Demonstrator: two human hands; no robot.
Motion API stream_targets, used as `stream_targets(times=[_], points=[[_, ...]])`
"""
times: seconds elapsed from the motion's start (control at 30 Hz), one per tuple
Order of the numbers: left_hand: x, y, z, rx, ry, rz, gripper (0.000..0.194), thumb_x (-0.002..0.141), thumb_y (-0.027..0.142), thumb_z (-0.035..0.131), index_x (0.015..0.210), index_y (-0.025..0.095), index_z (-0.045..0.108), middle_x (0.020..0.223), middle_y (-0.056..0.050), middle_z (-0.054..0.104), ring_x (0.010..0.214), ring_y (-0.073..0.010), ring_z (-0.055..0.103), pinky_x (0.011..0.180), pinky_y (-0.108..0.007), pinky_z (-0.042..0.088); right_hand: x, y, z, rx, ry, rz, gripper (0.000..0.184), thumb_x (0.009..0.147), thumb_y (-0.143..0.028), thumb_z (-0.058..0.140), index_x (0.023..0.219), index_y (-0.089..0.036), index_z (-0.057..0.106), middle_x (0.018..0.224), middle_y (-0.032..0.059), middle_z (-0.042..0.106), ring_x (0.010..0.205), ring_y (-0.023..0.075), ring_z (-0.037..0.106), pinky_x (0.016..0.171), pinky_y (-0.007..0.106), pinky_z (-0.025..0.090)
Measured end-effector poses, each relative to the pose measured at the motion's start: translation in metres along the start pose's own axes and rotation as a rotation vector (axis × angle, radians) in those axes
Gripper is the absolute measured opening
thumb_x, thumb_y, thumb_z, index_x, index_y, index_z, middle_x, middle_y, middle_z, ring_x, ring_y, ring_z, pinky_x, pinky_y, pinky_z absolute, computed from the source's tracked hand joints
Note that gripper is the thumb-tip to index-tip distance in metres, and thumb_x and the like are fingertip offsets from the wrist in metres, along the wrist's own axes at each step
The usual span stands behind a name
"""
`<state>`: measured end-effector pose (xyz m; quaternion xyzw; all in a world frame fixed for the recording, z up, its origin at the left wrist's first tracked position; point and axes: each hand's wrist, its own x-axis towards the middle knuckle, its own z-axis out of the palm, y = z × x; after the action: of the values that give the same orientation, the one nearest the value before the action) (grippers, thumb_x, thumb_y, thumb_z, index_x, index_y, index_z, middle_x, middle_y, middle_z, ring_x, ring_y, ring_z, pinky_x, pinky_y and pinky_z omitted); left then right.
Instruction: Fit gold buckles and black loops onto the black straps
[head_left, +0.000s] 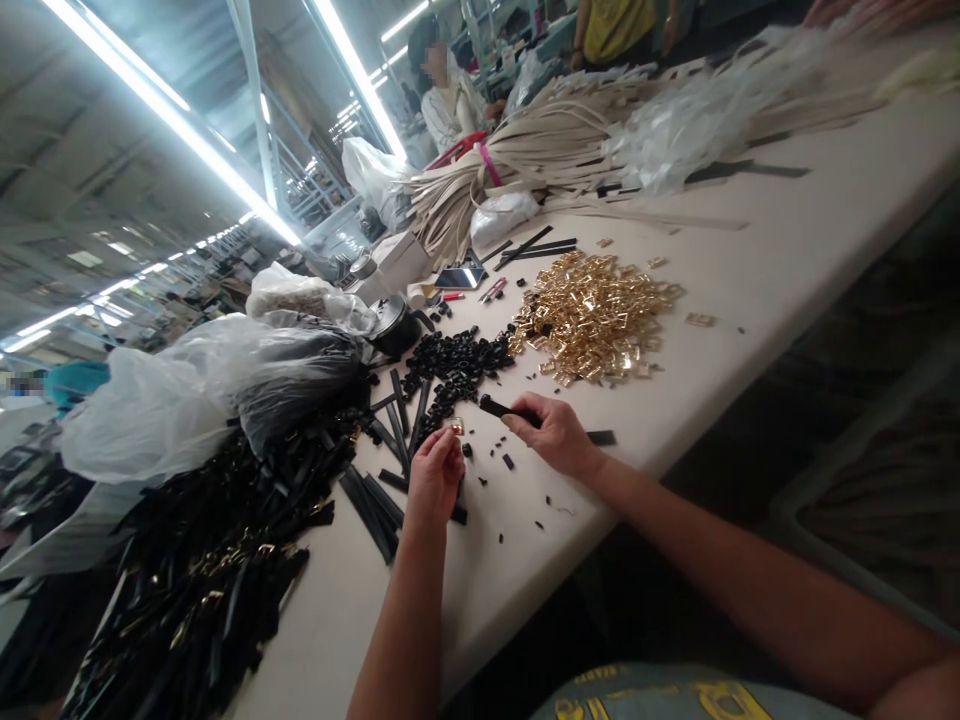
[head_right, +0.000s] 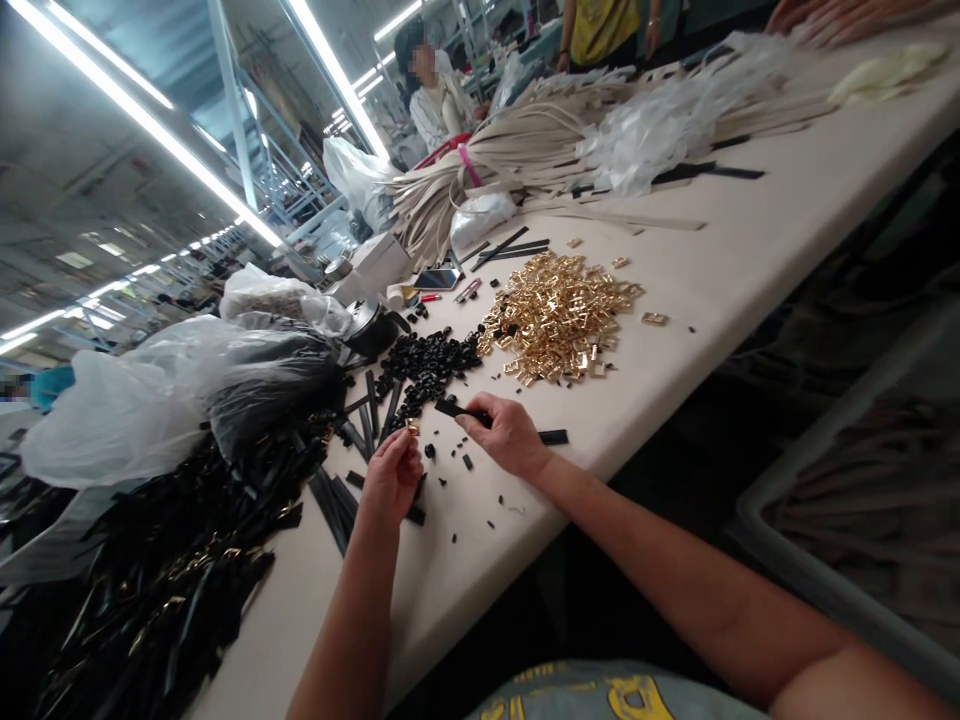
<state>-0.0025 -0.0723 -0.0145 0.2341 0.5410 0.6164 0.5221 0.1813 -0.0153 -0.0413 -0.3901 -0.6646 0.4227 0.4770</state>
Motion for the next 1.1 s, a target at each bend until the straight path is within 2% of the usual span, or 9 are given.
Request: stream_targets(times=[0.13, 0.27, 0.4, 0.53, 0.67, 0.87, 1.0, 1.1], points=[[-0.009, -0.016, 0.014, 0.037, -0.083, -0.001, 0.036, 0.060, 0.034, 0.085, 0.082, 0.013, 0.067, 0.059, 0.005, 0.052, 0.048, -0.0023, 0.044, 0.044, -0.013, 0.033, -0.001, 0.000, 0.003, 0.169, -0.065, -0.001, 0.024, 0.080, -0.038, 0.066, 0.083, -0.014, 0.066, 0.070, 0.0007, 0.063, 0.061, 0.0111, 0.051, 0.056, 0.022, 0.041], [-0.012, -0.017, 0.021, 0.051, -0.162, -0.003, 0.034, 0.062, 0.035, 0.084, 0.082, 0.014, 0.066, 0.059, 0.004, 0.051, 0.047, -0.0028, 0.043, 0.044, -0.015, 0.031, -0.003, -0.004, 0.003, 0.203, -0.134, 0.011, 0.027, 0.080, -0.040, 0.066, 0.083, -0.013, 0.068, 0.065, -0.0007, 0.060, 0.057, 0.0095, 0.047, 0.052, 0.021, 0.038], [-0.017, -0.017, 0.022, 0.027, -0.257, -0.103, 0.032, 0.064, 0.034, 0.083, 0.080, 0.015, 0.063, 0.059, 0.005, 0.050, 0.047, -0.0027, 0.042, 0.044, -0.015, 0.031, -0.003, -0.008, 0.002, 0.180, -0.147, -0.014, 0.022, 0.082, -0.035, 0.062, 0.080, -0.014, 0.067, 0.063, -0.0015, 0.058, 0.056, 0.0091, 0.046, 0.053, 0.020, 0.038], [-0.022, -0.018, 0.024, 0.014, -0.327, -0.169, 0.030, 0.065, 0.033, 0.083, 0.076, 0.014, 0.062, 0.061, 0.003, 0.055, 0.049, -0.0038, 0.048, 0.047, -0.016, 0.038, -0.004, -0.008, 0.002, 0.192, -0.179, -0.012, 0.020, 0.084, -0.032, 0.059, 0.080, -0.014, 0.066, 0.062, -0.0023, 0.057, 0.055, 0.0090, 0.046, 0.054, 0.020, 0.038], [-0.021, -0.018, 0.023, 0.030, -0.286, -0.131, 0.032, 0.068, 0.038, 0.082, 0.081, 0.015, 0.063, 0.068, 0.000, 0.062, 0.054, -0.0062, 0.057, 0.052, -0.018, 0.045, -0.005, -0.008, 0.002, 0.136, -0.163, -0.038, 0.022, 0.086, -0.033, 0.056, 0.080, -0.014, 0.067, 0.066, -0.0007, 0.060, 0.060, 0.0106, 0.050, 0.058, 0.022, 0.040], [-0.014, -0.016, 0.019, 0.066, -0.108, 0.019, 0.041, 0.061, 0.044, 0.084, 0.084, 0.017, 0.064, 0.093, -0.003, 0.072, 0.071, -0.0119, 0.069, 0.064, -0.021, 0.052, -0.006, -0.012, 0.000, 0.038, -0.138, -0.088, 0.023, 0.087, -0.032, 0.055, 0.080, -0.014, 0.068, 0.063, -0.0012, 0.058, 0.059, 0.0107, 0.048, 0.058, 0.022, 0.038], [-0.011, -0.016, 0.017, 0.047, -0.048, 0.065, 0.040, 0.059, 0.043, 0.085, 0.081, 0.017, 0.065, 0.082, -0.002, 0.071, 0.076, -0.0154, 0.071, 0.070, -0.024, 0.054, -0.007, -0.013, 0.000, 0.020, -0.156, -0.112, 0.021, 0.085, -0.029, 0.055, 0.077, -0.015, 0.067, 0.063, -0.0012, 0.059, 0.059, 0.0109, 0.049, 0.059, 0.022, 0.039], [-0.010, -0.018, 0.015, 0.082, -0.053, 0.108, 0.034, 0.064, 0.040, 0.084, 0.082, 0.016, 0.067, 0.079, -0.002, 0.071, 0.075, -0.0150, 0.071, 0.071, -0.024, 0.053, -0.008, -0.012, 0.000, 0.022, -0.165, -0.121, 0.020, 0.085, -0.028, 0.055, 0.078, -0.015, 0.068, 0.066, -0.0001, 0.062, 0.062, 0.0118, 0.053, 0.061, 0.023, 0.041]])
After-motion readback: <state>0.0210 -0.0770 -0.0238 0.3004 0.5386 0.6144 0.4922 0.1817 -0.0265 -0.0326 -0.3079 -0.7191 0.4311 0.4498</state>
